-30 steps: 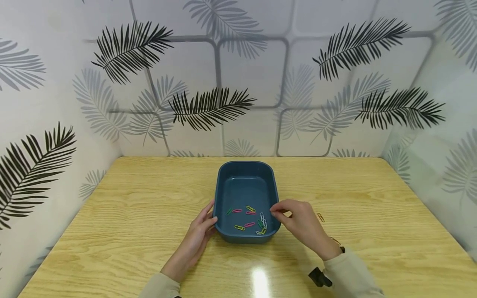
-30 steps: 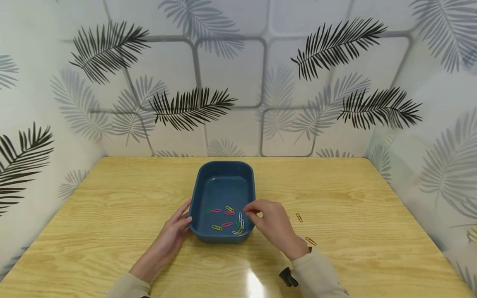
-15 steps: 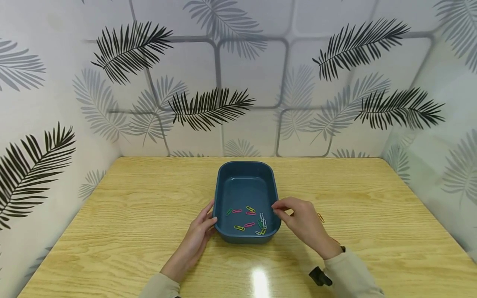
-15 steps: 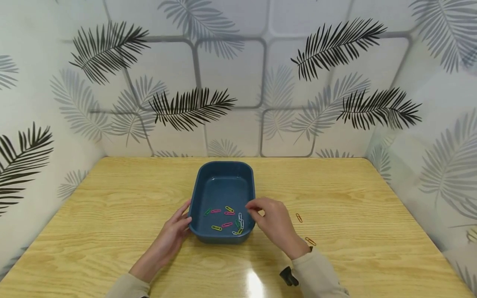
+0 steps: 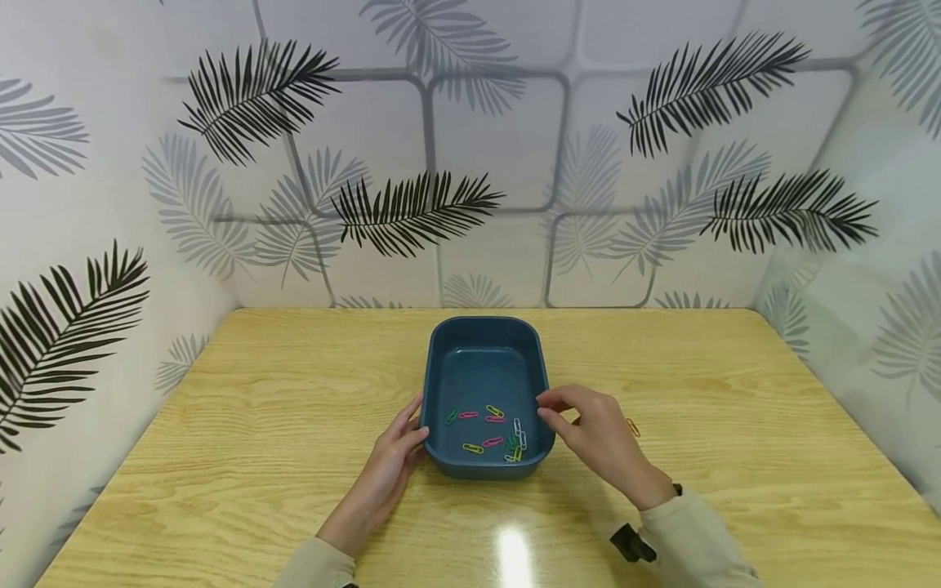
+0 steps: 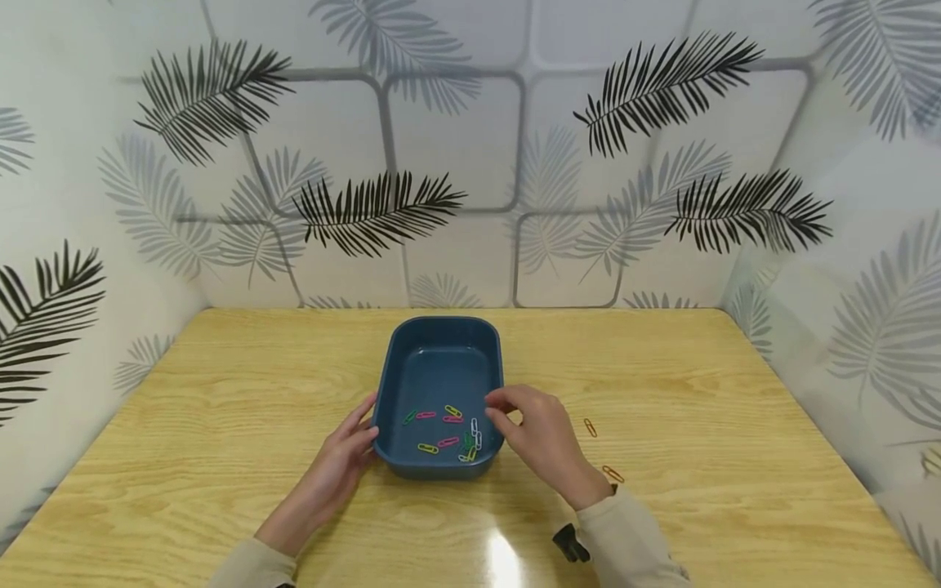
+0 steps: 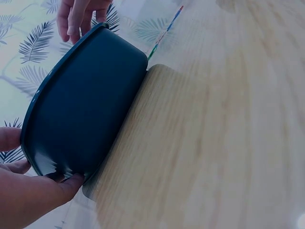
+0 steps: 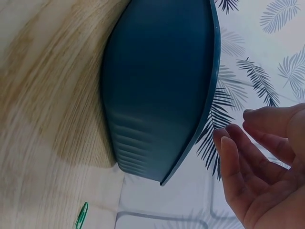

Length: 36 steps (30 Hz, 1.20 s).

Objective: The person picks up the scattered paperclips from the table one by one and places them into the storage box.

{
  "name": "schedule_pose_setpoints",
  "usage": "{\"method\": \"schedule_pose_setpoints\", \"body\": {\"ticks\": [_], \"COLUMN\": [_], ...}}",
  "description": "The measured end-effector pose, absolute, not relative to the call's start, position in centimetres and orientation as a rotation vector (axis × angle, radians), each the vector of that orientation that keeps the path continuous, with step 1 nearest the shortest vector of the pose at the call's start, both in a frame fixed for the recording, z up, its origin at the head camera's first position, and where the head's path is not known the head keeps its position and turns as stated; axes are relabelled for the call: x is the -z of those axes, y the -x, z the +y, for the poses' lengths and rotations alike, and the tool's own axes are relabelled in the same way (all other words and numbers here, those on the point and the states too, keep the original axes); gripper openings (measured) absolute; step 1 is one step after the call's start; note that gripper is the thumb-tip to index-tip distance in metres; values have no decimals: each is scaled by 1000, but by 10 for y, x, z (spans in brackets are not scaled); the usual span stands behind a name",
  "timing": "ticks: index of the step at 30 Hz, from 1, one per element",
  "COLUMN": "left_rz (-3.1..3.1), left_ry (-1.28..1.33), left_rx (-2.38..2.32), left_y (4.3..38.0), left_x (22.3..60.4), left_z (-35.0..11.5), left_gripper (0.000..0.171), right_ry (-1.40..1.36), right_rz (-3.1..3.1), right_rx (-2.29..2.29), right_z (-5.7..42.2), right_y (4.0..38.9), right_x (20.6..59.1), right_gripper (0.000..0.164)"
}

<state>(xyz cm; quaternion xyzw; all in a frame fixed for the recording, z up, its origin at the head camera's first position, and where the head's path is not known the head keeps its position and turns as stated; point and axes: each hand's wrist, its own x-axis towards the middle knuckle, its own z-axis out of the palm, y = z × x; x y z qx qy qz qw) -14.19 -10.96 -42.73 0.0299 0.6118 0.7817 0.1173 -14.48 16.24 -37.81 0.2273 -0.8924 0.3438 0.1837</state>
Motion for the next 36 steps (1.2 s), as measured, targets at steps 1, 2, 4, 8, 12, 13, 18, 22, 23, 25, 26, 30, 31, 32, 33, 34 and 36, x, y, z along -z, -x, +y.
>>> {"method": "schedule_pose_setpoints", "body": {"ticks": [1, 2, 4, 8, 12, 13, 18, 22, 23, 25, 26, 30, 31, 32, 33, 34, 36], "left_rz": [1791, 1792, 1793, 1786, 1777, 1778, 1784, 1787, 1787, 1788, 1790, 1797, 1799, 1801, 1801, 1802, 1806], "left_ry": [-81, -76, -74, -96, -112, -112, -102, -100, -99, -97, -97, -90, -89, -88, -87, -88, -88], "left_rx": [-2288, -2289, -2290, -2295, -2298, -2297, -2289, -2279, -2278, -2278, -2279, -2279, -2278, -2278, -2278, -2278, -2277], "left_y": [142, 142, 141, 141, 142, 142, 141, 141, 141, 141, 141, 141, 142, 142, 142, 142, 142], "left_x": [427, 426, 425, 425, 427, 427, 428, 428, 428, 427, 427, 427, 427, 427, 427, 428, 428], "left_z": [-109, -109, -109, -109, -109, -109, -108, -108, -108, -109, -109, -109, -109, -109, -110, -110, -110], "left_gripper": [60, 60, 59, 60, 59, 59, 60, 60, 60, 59, 59, 60, 60, 60, 60, 60, 60], "right_ry": [-639, -637, -630, -631, -655, -660, -669, -636, -623, -595, -577, -514, -501, -489, -481, -474, -469], "right_rz": [-2519, -2523, -2532, -2546, -2568, -2577, -2635, -2659, -2663, -2671, -2679, -2715, -2731, -2751, -2772, -2792, -2833], "right_rx": [-972, -973, -974, -954, -950, -948, -944, -951, -951, -951, -948, -920, -912, -906, -905, -904, -912], "right_z": [162, 162, 162, 162, 163, 164, 172, 186, 191, 200, 205, 226, 231, 236, 240, 245, 251], "right_y": [145, 145, 145, 144, 144, 143, 144, 148, 150, 153, 154, 161, 162, 164, 165, 166, 169], "right_x": [377, 377, 376, 376, 376, 376, 372, 367, 365, 362, 361, 357, 356, 357, 357, 358, 360], "right_gripper": [13, 13, 13, 13, 14, 15, 18, 21, 22, 23, 23, 20, 19, 19, 19, 19, 21]}}
